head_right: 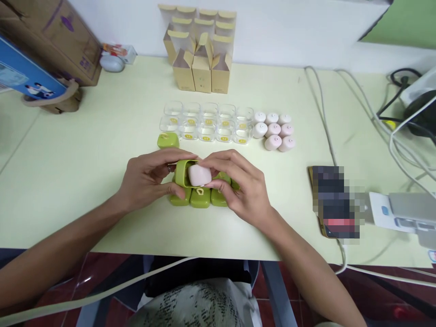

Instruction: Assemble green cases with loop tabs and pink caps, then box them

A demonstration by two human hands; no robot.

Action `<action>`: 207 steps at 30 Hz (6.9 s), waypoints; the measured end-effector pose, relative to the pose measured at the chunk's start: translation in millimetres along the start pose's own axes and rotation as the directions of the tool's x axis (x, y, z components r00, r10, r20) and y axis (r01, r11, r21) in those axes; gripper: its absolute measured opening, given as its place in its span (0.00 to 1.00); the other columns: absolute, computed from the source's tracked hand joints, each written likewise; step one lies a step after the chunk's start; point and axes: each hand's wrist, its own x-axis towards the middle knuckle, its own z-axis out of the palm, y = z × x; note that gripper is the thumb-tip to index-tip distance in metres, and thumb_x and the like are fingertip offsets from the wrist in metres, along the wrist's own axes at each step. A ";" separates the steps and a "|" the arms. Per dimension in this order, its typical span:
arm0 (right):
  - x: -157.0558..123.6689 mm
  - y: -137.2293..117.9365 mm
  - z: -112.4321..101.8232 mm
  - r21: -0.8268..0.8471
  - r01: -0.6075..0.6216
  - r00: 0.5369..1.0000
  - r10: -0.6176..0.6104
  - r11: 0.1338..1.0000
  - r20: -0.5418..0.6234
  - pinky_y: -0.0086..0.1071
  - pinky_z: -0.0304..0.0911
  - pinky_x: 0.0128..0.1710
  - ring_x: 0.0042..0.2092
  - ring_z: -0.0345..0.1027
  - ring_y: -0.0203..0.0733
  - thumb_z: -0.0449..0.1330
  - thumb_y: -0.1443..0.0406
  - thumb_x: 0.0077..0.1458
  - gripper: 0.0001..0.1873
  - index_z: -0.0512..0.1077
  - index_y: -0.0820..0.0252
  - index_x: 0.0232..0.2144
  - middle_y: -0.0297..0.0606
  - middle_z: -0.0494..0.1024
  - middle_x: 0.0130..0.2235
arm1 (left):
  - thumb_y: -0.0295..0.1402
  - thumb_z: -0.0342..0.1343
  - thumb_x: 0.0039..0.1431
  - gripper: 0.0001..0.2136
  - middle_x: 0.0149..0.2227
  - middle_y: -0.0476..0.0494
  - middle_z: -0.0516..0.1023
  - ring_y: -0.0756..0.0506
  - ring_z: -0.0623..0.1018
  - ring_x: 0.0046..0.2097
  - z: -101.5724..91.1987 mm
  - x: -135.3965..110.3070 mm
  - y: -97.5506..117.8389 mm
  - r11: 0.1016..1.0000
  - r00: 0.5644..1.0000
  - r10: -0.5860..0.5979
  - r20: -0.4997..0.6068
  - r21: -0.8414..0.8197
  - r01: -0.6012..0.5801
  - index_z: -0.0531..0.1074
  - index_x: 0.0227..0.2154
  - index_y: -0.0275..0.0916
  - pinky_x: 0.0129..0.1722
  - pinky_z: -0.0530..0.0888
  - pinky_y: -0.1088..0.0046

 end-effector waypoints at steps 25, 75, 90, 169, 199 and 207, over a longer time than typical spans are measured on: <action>-5.6 -17.4 15.7 0.211 -0.201 0.979 0.188 0.957 0.080 0.39 0.86 0.43 0.54 0.81 0.48 0.71 0.65 0.67 0.36 0.72 0.36 0.73 0.43 0.80 0.60 | 0.50 0.79 0.57 0.31 0.56 0.41 0.84 0.40 0.87 0.55 30.4 -16.8 -2.5 0.960 0.953 0.179 -0.243 0.257 -0.115 0.73 0.58 0.49 0.51 0.88 0.61; -9.3 -18.4 16.5 0.073 -0.065 0.991 0.073 0.995 -0.111 0.43 0.83 0.40 0.43 0.83 0.45 0.75 0.68 0.61 0.32 0.78 0.50 0.66 0.44 0.86 0.56 | 0.45 0.63 0.75 0.19 0.57 0.40 0.82 0.43 0.85 0.54 14.0 -8.5 12.6 0.897 0.968 0.244 -0.065 0.395 -0.200 0.78 0.65 0.52 0.45 0.87 0.69; -5.6 -4.8 7.5 -0.066 -0.070 0.993 0.063 0.995 -0.102 0.48 0.82 0.45 0.52 0.78 0.52 0.72 0.66 0.64 0.35 0.73 0.46 0.70 0.45 0.79 0.58 | 0.45 0.64 0.74 0.25 0.69 0.36 0.73 0.36 0.79 0.67 8.9 -6.5 9.0 0.704 0.899 0.424 0.110 0.584 -0.403 0.69 0.70 0.53 0.61 0.86 0.51; 5.5 23.1 -30.1 0.281 -0.184 0.896 0.278 0.942 -0.345 0.42 0.80 0.34 0.40 0.83 0.48 0.71 0.58 0.67 0.12 0.82 0.45 0.52 0.41 0.84 0.50 | 0.40 0.66 0.74 0.20 0.60 0.39 0.81 0.43 0.85 0.54 -41.5 6.1 12.2 0.905 0.963 0.262 -0.063 0.363 -0.222 0.77 0.66 0.53 0.52 0.88 0.61; -6.8 -11.8 10.7 -0.051 0.150 0.985 -0.154 0.987 -0.078 0.41 0.79 0.49 0.51 0.79 0.48 0.68 0.75 0.66 0.25 0.79 0.59 0.63 0.46 0.82 0.51 | 0.36 0.67 0.72 0.18 0.54 0.40 0.87 0.43 0.88 0.52 3.8 -9.8 0.1 0.745 0.827 0.561 -0.029 0.454 -0.490 0.81 0.63 0.48 0.52 0.89 0.65; -9.1 -15.1 6.3 -0.218 0.255 0.957 -0.278 0.942 -0.084 0.41 0.81 0.48 0.52 0.81 0.49 0.69 0.77 0.65 0.26 0.79 0.65 0.63 0.50 0.85 0.52 | 0.36 0.68 0.71 0.20 0.55 0.36 0.86 0.42 0.87 0.54 6.0 -10.8 -1.9 0.775 0.825 0.562 -0.056 0.384 -0.502 0.81 0.63 0.43 0.55 0.88 0.64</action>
